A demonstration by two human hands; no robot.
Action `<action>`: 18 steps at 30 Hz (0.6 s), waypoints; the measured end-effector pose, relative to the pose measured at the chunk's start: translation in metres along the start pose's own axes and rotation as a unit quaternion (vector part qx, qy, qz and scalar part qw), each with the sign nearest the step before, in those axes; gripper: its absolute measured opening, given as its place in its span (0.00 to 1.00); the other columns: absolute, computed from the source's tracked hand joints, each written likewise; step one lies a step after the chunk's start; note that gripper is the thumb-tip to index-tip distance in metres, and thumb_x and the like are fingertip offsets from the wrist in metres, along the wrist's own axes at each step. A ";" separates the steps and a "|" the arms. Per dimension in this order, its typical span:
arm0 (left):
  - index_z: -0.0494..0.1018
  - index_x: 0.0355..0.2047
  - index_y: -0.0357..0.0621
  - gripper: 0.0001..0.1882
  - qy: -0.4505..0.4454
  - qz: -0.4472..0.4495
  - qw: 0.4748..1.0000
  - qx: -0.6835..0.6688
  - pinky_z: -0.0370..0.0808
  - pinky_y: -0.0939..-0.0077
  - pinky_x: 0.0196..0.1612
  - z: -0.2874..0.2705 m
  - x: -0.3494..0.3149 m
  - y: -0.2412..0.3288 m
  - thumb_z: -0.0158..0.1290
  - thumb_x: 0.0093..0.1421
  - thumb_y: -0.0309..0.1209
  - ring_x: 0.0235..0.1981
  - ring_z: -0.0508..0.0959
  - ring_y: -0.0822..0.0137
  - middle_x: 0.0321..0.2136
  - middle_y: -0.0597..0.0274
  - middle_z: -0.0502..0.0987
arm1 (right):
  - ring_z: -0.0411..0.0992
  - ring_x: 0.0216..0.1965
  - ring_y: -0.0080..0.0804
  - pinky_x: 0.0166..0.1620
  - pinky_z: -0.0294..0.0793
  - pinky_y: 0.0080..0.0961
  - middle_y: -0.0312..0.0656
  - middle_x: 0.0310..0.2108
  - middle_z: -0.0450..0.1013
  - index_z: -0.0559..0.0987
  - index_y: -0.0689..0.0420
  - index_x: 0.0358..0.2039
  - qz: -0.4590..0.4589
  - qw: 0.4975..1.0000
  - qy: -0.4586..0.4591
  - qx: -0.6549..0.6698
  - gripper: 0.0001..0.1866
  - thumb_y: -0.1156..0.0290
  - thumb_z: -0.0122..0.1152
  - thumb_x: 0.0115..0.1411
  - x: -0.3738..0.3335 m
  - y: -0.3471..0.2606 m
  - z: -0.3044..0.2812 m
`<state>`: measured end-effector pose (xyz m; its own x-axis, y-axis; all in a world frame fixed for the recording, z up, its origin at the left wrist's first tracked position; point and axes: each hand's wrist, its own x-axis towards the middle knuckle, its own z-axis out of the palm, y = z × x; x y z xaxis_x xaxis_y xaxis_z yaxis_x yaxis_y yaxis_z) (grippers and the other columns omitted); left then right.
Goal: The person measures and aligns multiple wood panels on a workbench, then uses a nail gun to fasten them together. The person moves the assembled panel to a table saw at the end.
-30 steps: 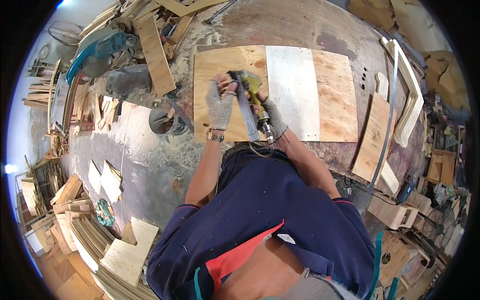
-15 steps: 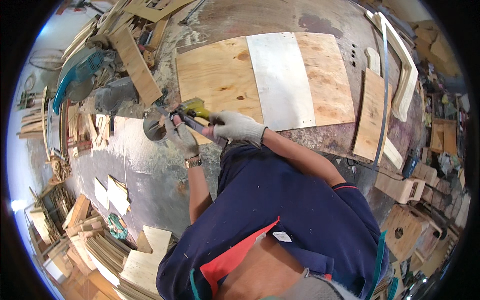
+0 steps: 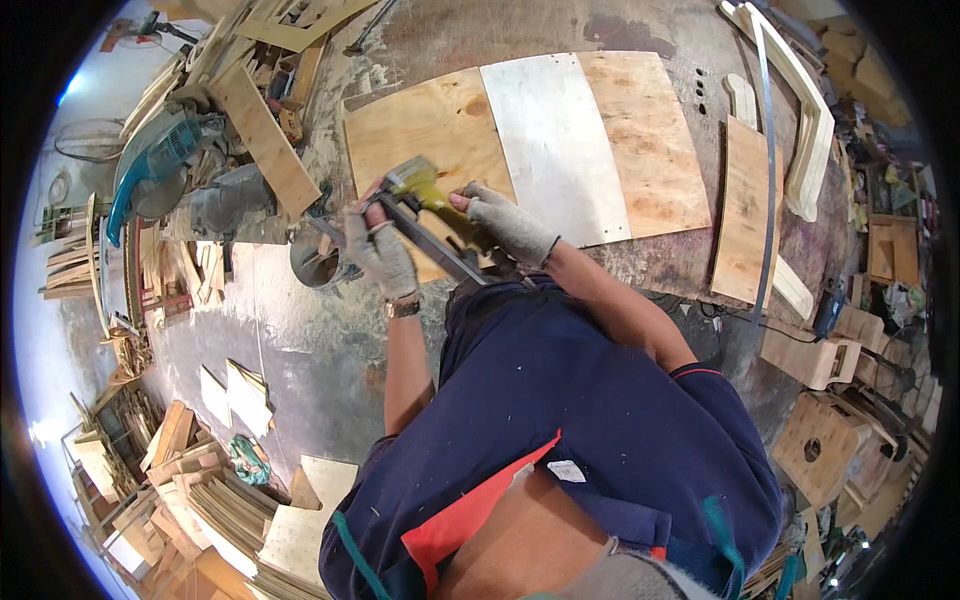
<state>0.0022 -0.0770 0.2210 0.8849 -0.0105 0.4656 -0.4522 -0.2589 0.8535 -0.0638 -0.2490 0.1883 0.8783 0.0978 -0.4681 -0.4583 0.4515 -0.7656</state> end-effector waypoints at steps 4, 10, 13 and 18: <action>0.67 0.62 0.32 0.23 -0.068 -0.098 0.958 -0.260 0.66 0.69 0.65 0.049 -0.012 -0.017 0.47 0.75 0.37 0.62 0.71 0.65 0.63 0.52 0.72 | 0.65 0.19 0.18 0.24 0.67 0.20 0.30 0.23 0.71 0.78 0.57 0.49 0.036 0.995 0.086 -0.045 0.18 0.58 0.64 0.67 -0.025 -0.029 -0.013; 0.59 0.70 0.40 0.41 -0.306 -0.100 0.924 0.206 0.57 0.59 0.71 0.098 -0.040 -0.123 0.56 0.66 0.53 0.73 0.59 0.51 0.71 0.45 0.60 | 0.76 0.27 0.29 0.32 0.75 0.31 0.41 0.28 0.79 0.78 0.61 0.47 -0.153 0.843 0.378 -0.351 0.19 0.62 0.67 0.62 -0.033 0.008 -0.163; 0.60 0.70 0.44 0.46 -0.424 0.014 0.846 0.323 0.50 0.51 0.74 0.117 -0.054 -0.157 0.55 0.61 0.62 0.74 0.52 0.46 0.72 0.45 0.56 | 0.81 0.33 0.44 0.38 0.78 0.40 0.53 0.32 0.81 0.78 0.64 0.44 -0.076 0.771 0.459 -0.435 0.20 0.61 0.67 0.58 -0.056 0.023 -0.243; 0.56 0.74 0.55 0.53 -0.414 0.073 0.806 0.416 0.35 0.40 0.74 0.139 -0.087 -0.151 0.45 0.58 0.75 0.76 0.42 0.42 0.75 0.49 0.49 | 0.80 0.36 0.47 0.40 0.76 0.42 0.54 0.32 0.80 0.79 0.64 0.40 -0.042 0.755 0.508 -0.412 0.21 0.57 0.68 0.57 -0.102 0.052 -0.303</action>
<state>0.0095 -0.1713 0.0191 0.7561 -0.6514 -0.0627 -0.6317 -0.7516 0.1901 -0.2181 -0.5047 0.0626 0.5435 -0.8200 -0.1792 -0.7034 -0.3284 -0.6304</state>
